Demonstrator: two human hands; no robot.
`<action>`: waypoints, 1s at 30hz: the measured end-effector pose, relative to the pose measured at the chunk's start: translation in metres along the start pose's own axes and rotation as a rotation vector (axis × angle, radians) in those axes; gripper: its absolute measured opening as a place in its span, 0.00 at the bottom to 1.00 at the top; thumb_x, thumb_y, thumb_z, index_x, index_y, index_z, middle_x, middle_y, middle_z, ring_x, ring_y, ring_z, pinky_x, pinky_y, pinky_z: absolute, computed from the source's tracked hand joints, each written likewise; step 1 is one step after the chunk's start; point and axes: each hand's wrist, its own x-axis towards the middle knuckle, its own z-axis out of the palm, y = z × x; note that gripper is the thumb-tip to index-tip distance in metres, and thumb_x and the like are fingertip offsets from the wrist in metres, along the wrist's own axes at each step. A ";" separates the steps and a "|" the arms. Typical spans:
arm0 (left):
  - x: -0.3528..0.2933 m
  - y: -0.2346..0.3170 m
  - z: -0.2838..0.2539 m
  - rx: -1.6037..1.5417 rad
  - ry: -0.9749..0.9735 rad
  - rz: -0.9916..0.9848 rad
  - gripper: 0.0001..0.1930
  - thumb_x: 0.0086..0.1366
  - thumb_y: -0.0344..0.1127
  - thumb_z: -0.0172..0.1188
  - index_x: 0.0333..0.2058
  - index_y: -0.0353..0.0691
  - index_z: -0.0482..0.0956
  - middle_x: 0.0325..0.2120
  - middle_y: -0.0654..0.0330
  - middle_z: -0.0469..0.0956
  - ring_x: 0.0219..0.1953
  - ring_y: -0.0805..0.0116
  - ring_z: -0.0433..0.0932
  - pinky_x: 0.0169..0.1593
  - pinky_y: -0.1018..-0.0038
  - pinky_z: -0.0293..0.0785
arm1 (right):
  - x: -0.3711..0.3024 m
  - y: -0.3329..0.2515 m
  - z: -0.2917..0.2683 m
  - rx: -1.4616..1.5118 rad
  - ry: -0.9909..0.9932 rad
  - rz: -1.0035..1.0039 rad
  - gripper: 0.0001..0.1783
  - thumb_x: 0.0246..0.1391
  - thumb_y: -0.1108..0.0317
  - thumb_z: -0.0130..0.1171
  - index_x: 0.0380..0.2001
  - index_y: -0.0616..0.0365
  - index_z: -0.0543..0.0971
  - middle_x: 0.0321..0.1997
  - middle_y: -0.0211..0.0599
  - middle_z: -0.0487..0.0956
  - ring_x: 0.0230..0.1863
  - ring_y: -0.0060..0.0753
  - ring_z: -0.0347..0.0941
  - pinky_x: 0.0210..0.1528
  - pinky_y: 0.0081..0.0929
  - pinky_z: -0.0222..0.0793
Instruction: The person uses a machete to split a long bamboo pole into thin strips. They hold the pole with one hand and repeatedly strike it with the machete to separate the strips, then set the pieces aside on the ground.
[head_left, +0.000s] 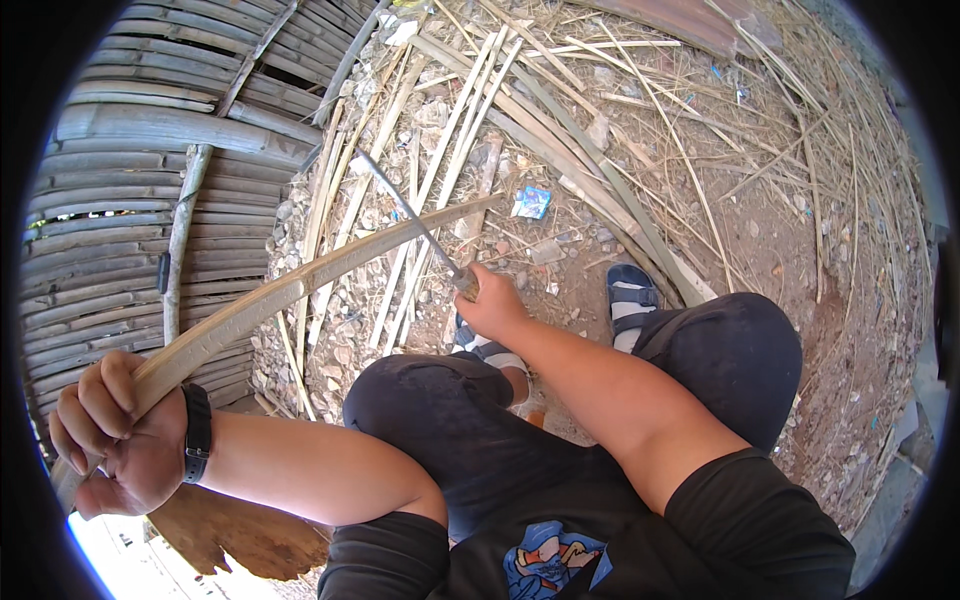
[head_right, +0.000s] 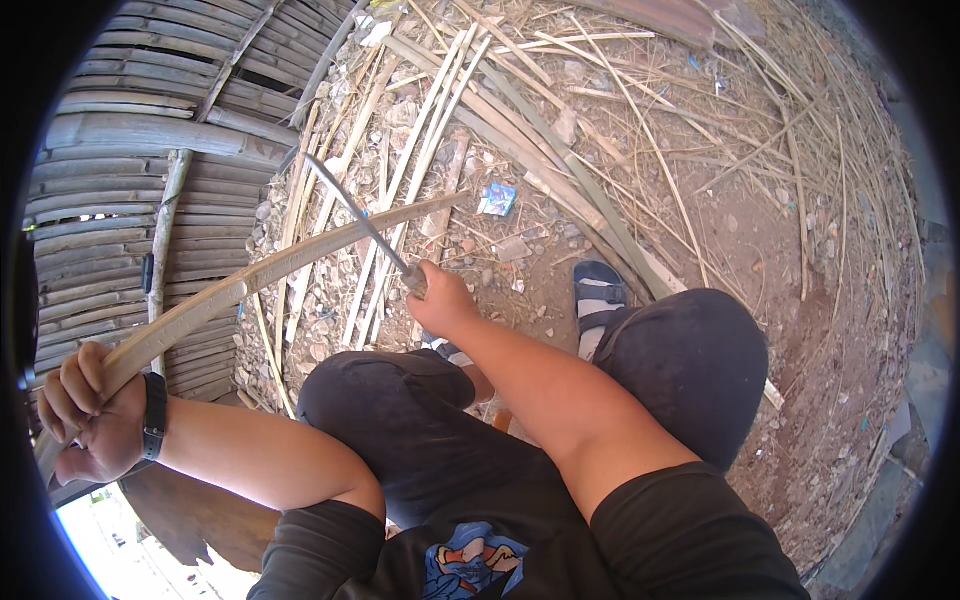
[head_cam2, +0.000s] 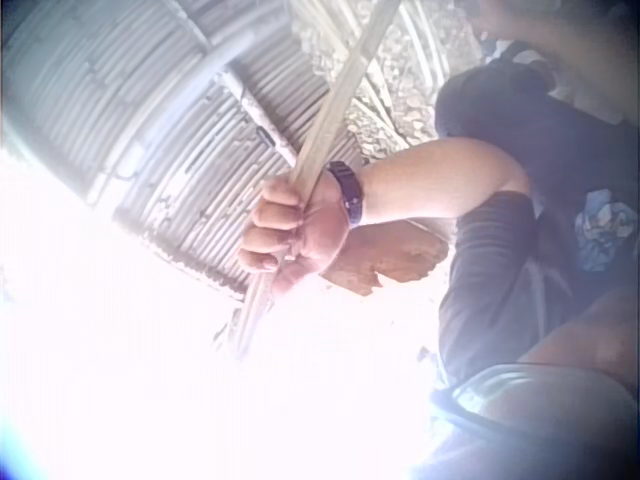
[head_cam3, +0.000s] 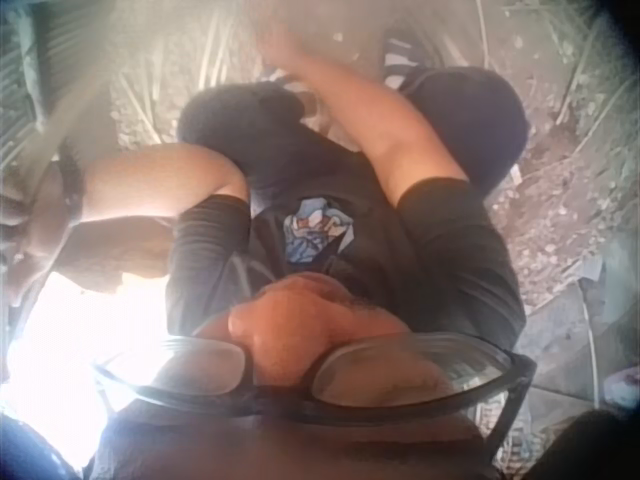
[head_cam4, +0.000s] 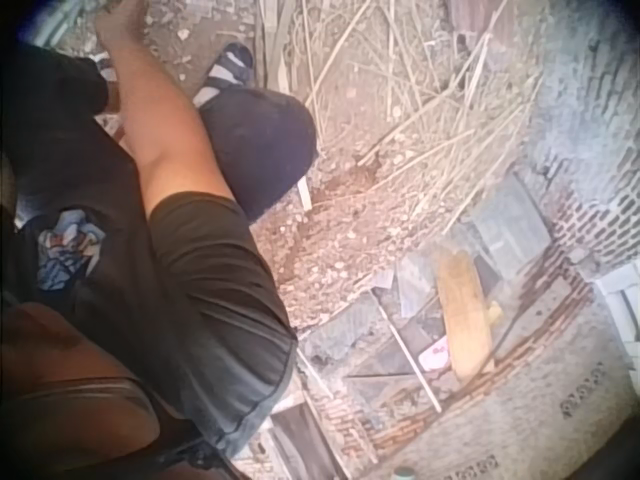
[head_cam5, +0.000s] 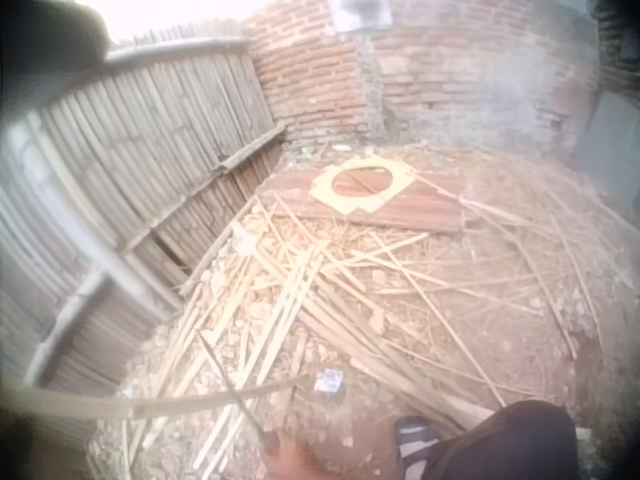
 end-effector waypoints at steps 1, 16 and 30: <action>0.000 0.001 -0.005 -0.027 -0.002 -0.002 0.18 0.43 0.47 0.73 0.20 0.56 0.68 0.12 0.79 0.61 0.13 0.82 0.55 0.22 0.80 0.48 | 0.003 0.010 0.001 -0.019 0.020 0.056 0.25 0.46 0.62 0.64 0.45 0.67 0.75 0.31 0.58 0.80 0.34 0.57 0.78 0.40 0.43 0.72; -0.008 0.014 -0.042 -0.003 0.117 0.016 0.22 0.42 0.58 0.71 0.17 0.54 0.67 0.10 0.78 0.60 0.11 0.82 0.53 0.19 0.81 0.48 | 0.034 -0.006 -0.028 -0.029 -0.338 0.235 0.29 0.43 0.64 0.61 0.50 0.67 0.75 0.40 0.55 0.81 0.44 0.53 0.78 0.48 0.38 0.72; -0.008 0.010 -0.038 -0.092 -0.007 0.004 0.18 0.44 0.47 0.73 0.19 0.55 0.67 0.11 0.79 0.59 0.12 0.83 0.53 0.20 0.81 0.49 | 0.020 0.036 -0.014 -0.108 -0.123 0.208 0.22 0.45 0.66 0.60 0.45 0.61 0.76 0.35 0.57 0.80 0.40 0.53 0.79 0.44 0.41 0.74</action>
